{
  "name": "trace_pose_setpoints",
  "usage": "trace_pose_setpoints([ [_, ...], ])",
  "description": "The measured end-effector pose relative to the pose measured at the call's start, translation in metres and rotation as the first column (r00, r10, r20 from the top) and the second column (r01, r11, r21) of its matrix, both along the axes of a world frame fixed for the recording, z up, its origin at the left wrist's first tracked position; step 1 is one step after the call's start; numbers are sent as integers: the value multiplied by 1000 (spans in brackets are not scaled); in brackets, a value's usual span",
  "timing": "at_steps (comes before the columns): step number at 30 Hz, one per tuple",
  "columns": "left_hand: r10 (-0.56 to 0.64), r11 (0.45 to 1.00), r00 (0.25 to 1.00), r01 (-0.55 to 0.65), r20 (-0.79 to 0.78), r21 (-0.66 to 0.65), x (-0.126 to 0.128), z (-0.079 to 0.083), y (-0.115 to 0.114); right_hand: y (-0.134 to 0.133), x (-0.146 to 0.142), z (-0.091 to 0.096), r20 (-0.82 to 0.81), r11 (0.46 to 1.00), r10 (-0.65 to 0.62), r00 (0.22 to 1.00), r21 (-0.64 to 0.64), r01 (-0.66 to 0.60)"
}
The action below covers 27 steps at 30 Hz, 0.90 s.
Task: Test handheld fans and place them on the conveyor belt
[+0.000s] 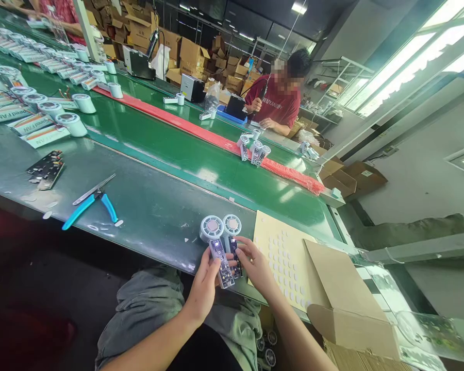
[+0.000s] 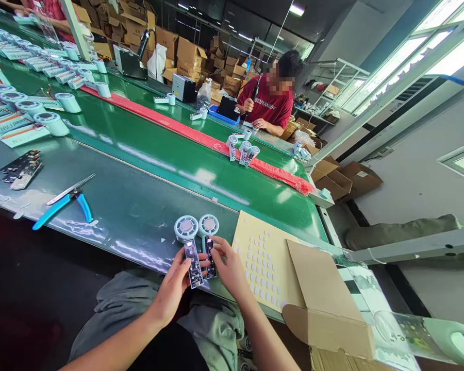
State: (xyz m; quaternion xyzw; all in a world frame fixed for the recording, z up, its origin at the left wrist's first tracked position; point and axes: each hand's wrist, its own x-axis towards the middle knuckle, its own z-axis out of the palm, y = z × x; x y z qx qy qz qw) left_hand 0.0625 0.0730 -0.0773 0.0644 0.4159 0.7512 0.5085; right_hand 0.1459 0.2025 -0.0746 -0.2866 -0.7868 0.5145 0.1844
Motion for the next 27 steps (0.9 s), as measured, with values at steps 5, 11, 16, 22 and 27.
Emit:
trace_pose_setpoints([
  [5, 29, 1000, 998, -29, 59, -1, 0, -4, -1, -13, 5, 9, -28, 877, -108, 994, -474, 82],
  [11, 17, 999, 988, -10, 154, -44, 3, 4, -19, -47, 13, 30, -5, 679, -83, 997, -733, 53],
  [16, -74, 987, 976, 102, 207, -128, 5, 10, -50, -89, 29, 34, -94, 421, -206, 974, -907, 2],
  [22, -143, 961, 985, 163, 101, -224, 0, 11, -77, -124, 42, 16, 117, 288, -398, 910, -926, 245],
  [27, -193, 949, 979, 204, 69, -241, -3, 22, -75, -121, 35, 15, 18, 371, -444, 896, -906, 202],
])
